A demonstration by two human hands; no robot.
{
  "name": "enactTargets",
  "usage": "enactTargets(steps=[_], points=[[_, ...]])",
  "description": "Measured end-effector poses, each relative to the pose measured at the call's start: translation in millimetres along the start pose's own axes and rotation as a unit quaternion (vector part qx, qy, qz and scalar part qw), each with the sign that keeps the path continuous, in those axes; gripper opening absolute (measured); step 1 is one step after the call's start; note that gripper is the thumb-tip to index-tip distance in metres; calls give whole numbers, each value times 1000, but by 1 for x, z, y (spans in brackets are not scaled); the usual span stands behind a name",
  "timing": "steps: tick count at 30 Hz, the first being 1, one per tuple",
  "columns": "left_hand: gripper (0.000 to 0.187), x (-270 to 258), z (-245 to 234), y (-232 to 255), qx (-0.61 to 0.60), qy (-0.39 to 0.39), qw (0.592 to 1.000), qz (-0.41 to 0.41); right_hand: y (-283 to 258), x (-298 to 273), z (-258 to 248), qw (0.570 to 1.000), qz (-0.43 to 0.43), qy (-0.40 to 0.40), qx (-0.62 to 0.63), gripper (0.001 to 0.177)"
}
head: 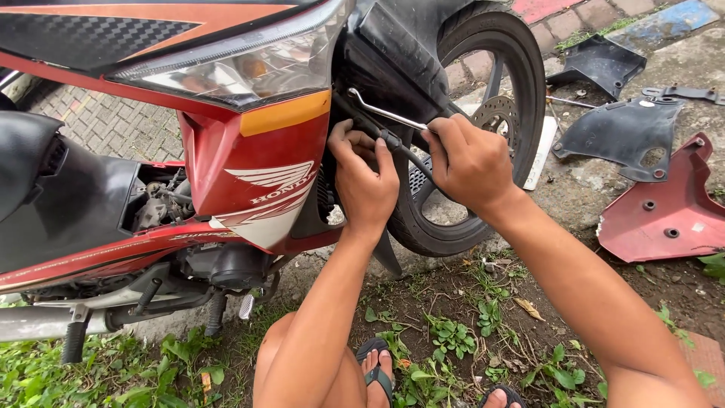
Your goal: The person handles a small metal part and a wrench on the ground before moving to a red motorcycle. They then sit on the ground and use the wrench to tighten a bolt on the front wheel assembly.
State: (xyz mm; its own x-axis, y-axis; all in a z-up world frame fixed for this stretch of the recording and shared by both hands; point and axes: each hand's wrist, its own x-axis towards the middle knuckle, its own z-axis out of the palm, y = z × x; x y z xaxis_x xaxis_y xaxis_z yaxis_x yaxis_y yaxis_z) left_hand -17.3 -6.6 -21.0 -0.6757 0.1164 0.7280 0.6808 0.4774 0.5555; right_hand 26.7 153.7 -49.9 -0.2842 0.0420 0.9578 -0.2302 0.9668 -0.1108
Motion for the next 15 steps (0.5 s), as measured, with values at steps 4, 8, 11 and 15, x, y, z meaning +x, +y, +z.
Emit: enactTargets(steps=[4,8,11,15], points=[[51,-2,-4,3,-5,-46,999,-29,-11,0,6,994,-13,-3,-106,10],[58,-5,-8,6,-5,-71,997,-28,-28,1,6,980,-27,-41,-193,14],[63,-9,-10,7,5,-74,997,-13,-37,3,1,983,-20,-87,-164,17],[66,-9,-17,8,6,-80,997,17,-27,-4,11,978,-42,-88,-183,18]])
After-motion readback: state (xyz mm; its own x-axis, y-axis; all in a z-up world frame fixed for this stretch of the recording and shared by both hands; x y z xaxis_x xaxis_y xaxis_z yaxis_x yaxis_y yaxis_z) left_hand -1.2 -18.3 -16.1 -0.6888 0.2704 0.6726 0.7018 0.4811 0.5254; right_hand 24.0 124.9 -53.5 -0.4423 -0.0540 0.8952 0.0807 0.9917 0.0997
